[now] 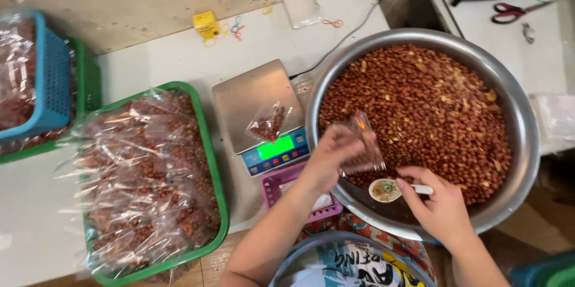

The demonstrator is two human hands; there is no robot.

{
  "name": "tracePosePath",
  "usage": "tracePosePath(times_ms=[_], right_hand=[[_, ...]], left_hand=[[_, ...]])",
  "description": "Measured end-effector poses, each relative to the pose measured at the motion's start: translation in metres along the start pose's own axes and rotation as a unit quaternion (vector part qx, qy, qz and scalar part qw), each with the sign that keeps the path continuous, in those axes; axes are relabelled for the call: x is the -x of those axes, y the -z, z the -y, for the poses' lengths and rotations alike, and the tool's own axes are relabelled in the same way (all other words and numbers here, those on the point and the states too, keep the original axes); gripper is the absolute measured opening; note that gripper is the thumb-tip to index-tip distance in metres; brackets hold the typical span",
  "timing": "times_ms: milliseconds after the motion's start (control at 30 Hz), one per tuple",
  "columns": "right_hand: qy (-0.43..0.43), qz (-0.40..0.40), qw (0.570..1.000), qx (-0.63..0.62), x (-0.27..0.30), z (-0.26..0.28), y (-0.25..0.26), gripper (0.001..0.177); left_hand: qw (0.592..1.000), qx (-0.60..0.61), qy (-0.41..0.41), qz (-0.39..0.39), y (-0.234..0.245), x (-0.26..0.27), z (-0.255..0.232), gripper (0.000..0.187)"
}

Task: Scooping nuts from a large bowl into small plastic bags, weighing them on a digital scale, and organizing them in a tray.

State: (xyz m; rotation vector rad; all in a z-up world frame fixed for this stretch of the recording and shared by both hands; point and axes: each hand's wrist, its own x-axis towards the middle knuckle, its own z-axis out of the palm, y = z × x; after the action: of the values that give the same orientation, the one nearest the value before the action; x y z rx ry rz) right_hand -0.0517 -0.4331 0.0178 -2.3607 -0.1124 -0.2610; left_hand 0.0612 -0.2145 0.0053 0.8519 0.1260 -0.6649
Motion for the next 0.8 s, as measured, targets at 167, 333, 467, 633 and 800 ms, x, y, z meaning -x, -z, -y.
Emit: tracePosePath(times_ms=[167, 333, 467, 633, 800], right_hand=[[0.051, 0.046, 0.997, 0.035, -0.013, 0.013, 0.02, 0.038], [0.074, 0.075, 0.989, 0.107, -0.013, 0.008, 0.023, 0.038], [0.066, 0.072, 0.984, 0.149, -0.009, 0.007, 0.022, 0.042], [0.044, 0.088, 0.98, 0.175, -0.004, 0.005, 0.021, 0.045], [0.041, 0.1, 0.977, 0.182, 0.0, 0.001, 0.019, 0.044]], left_hand=[[0.984, -0.176, 0.007, 0.031, -0.021, 0.006, 0.023, 0.037], [0.975, -0.205, 0.026, 0.075, -0.029, 0.01, 0.026, 0.035], [0.976, -0.215, 0.039, 0.024, -0.038, 0.013, 0.023, 0.023], [0.97, -0.242, 0.023, 0.018, -0.035, 0.007, 0.03, 0.026], [0.965, -0.255, 0.051, 0.044, -0.038, 0.006, 0.03, 0.044]])
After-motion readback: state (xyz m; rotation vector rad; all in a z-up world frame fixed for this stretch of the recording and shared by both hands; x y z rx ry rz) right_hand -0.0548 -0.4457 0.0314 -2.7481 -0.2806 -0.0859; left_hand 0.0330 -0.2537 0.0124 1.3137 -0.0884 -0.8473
